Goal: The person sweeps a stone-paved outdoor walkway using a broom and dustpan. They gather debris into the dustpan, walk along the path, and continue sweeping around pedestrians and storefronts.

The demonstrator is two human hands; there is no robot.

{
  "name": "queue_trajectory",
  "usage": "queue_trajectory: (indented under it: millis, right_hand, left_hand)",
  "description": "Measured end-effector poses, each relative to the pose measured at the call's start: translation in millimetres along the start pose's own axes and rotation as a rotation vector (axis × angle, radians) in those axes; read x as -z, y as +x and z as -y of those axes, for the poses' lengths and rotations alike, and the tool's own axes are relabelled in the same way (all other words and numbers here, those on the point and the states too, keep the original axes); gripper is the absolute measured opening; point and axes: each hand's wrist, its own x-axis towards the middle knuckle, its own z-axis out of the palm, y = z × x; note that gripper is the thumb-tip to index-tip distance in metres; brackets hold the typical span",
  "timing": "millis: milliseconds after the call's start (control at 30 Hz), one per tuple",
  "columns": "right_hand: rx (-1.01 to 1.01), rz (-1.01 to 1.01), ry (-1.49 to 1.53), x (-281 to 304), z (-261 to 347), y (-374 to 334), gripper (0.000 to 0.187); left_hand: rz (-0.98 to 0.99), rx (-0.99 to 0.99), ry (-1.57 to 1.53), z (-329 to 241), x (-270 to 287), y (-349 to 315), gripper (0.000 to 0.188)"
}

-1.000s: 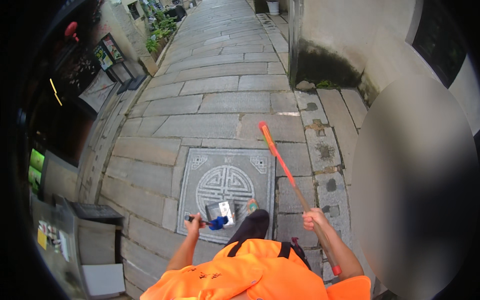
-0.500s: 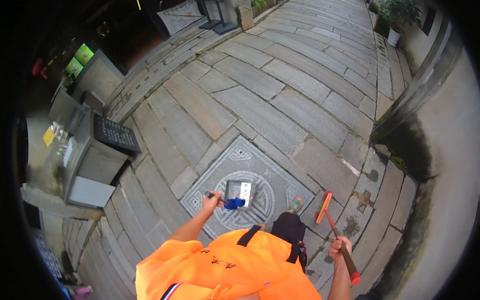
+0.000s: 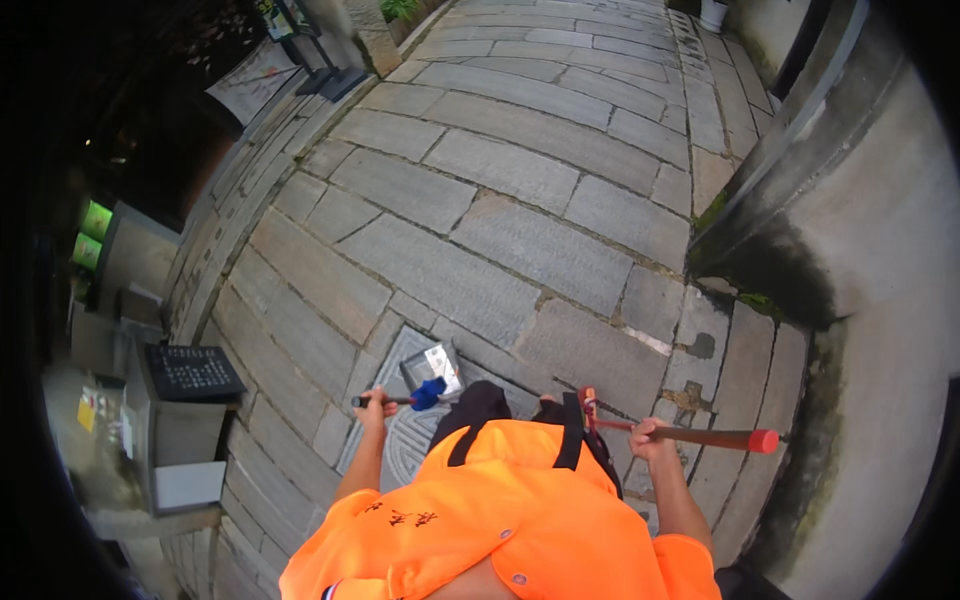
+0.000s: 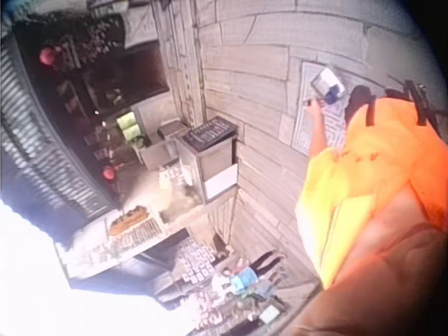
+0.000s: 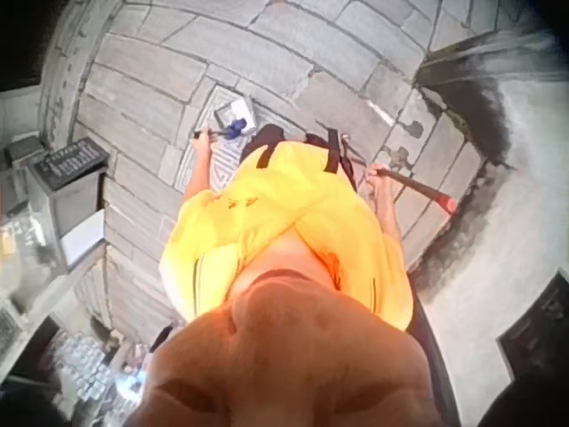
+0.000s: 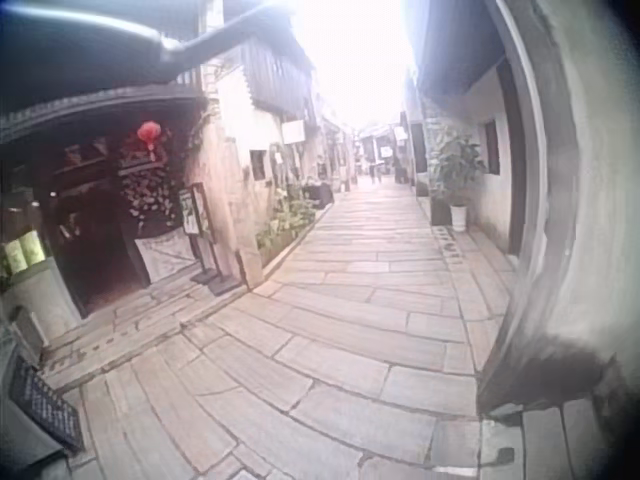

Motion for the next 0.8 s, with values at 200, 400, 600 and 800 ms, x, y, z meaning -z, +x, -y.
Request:
queue_trajectory:
  millis: [200, 400, 600, 800]
  right_hand:
    - [0.053, 0.057, 0.083, -111, 54, 13, 0.015]
    - [0.148, 0.145, 0.087, -212, 115, 43, 0.016]
    - [0.223, 0.149, 0.21, -311, 168, 65, 0.021]
    - [0.188, 0.273, 0.259, -420, 233, 87, 0.01]
  left_hand:
    - [0.01, 0.034, 0.014, -26, -121, 60, 0.019]
    - [0.092, 0.066, 0.105, -57, -254, 146, 0.021]
    - [0.171, 0.152, 0.154, -99, -395, 236, 0.019]
    - [0.25, 0.03, 0.212, -178, -547, 306, 0.021]
